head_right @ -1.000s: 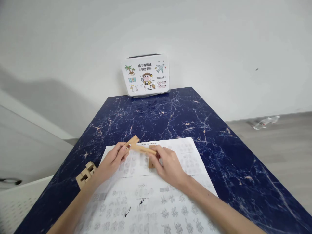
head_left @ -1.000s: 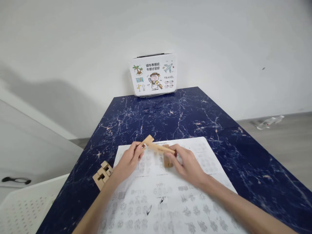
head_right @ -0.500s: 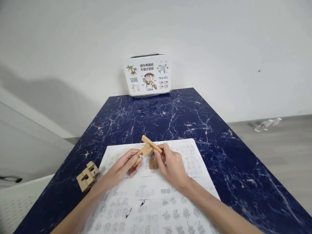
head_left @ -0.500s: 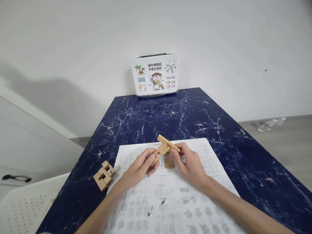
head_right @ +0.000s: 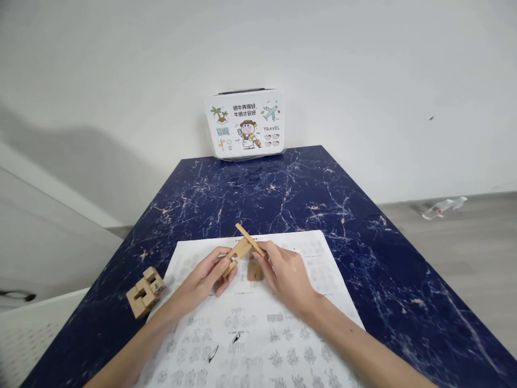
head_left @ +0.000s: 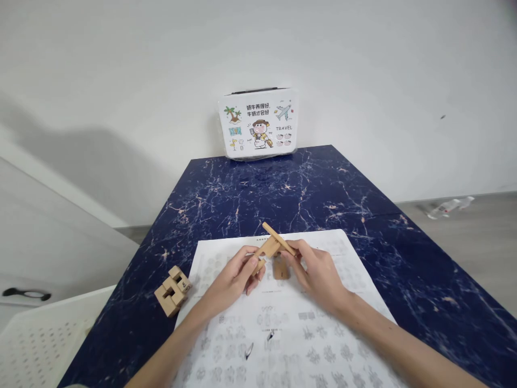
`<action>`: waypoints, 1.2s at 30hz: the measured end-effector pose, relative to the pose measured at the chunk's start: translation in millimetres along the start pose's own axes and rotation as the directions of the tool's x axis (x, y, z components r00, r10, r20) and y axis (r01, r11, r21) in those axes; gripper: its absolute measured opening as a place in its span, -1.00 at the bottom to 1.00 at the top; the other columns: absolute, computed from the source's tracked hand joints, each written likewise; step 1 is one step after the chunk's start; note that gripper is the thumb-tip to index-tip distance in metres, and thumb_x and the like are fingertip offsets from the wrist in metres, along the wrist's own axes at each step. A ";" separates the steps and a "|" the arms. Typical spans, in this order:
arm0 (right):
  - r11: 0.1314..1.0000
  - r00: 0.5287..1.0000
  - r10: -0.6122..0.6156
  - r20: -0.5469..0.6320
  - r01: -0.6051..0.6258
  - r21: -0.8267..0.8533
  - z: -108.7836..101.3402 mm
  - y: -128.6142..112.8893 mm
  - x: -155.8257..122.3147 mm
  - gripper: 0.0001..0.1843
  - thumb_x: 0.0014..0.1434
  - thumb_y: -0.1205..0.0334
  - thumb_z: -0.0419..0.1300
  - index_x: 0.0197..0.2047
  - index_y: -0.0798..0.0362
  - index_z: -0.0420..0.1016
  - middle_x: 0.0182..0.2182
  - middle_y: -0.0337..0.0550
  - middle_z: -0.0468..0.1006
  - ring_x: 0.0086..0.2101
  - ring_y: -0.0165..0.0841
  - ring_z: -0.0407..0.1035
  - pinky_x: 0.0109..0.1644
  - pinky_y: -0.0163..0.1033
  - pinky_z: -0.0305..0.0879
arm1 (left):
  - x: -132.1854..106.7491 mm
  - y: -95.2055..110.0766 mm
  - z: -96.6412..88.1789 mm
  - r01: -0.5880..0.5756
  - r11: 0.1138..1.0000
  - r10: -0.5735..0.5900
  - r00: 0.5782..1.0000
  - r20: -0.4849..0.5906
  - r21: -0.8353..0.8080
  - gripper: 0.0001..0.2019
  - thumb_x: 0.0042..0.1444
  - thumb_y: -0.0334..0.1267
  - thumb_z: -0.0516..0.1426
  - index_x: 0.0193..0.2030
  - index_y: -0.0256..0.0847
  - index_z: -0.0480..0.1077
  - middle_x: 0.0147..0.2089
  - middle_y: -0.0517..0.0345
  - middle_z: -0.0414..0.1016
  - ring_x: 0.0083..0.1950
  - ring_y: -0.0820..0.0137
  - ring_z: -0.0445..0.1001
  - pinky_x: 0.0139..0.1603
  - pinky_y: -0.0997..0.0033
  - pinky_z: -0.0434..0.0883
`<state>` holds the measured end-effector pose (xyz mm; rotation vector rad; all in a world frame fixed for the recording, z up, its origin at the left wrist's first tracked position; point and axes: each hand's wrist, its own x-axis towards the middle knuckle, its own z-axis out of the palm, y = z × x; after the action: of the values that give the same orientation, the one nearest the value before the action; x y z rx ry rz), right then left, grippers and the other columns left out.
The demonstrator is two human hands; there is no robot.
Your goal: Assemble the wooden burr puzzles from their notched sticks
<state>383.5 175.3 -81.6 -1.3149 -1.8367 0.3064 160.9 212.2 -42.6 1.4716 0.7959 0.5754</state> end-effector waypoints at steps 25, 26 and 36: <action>0.996 0.997 -0.069 0.035 0.070 -0.046 -5.1 -2.0 0.5 -0.81 0.53 0.22 0.00 0.06 0.01 0.41 -0.24 -0.09 0.69 -0.41 -0.27 0.53 -0.33 -0.24 0.36 | -1.4 -5.7 -5.1 0.001 1.000 -0.001 0.999 0.055 0.006 -0.65 0.50 0.04 -0.05 0.17 -0.17 0.26 -0.30 0.28 0.26 -0.51 0.54 0.08 -0.39 0.41 0.28; 0.995 0.996 -0.076 0.035 0.078 -0.056 -4.1 -2.2 0.3 -0.81 0.53 0.22 0.00 0.06 0.02 0.41 -0.24 -0.08 0.69 -0.43 -0.27 0.52 -0.34 -0.24 0.35 | -1.3 -5.4 -4.5 -0.003 1.000 0.003 0.999 0.053 -0.001 -0.65 0.50 0.04 -0.05 0.16 -0.17 0.26 -0.30 0.28 0.26 -0.51 0.54 0.08 -0.39 0.40 0.29; 0.997 0.996 -0.072 0.046 0.074 -0.037 -2.9 -4.3 -0.6 -0.79 0.52 0.25 -0.02 0.09 0.02 0.40 -0.24 -0.09 0.68 -0.43 -0.29 0.48 -0.35 -0.24 0.33 | -1.4 -5.5 -2.2 0.013 1.000 -0.012 0.999 0.047 -0.014 -0.62 0.48 0.10 -0.03 0.14 -0.16 0.27 -0.31 0.28 0.24 -0.48 0.51 0.08 -0.36 0.40 0.29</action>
<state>382.8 172.2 -77.4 -1.2730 -1.9323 0.2645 157.6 212.3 -47.7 1.4611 0.7621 0.5340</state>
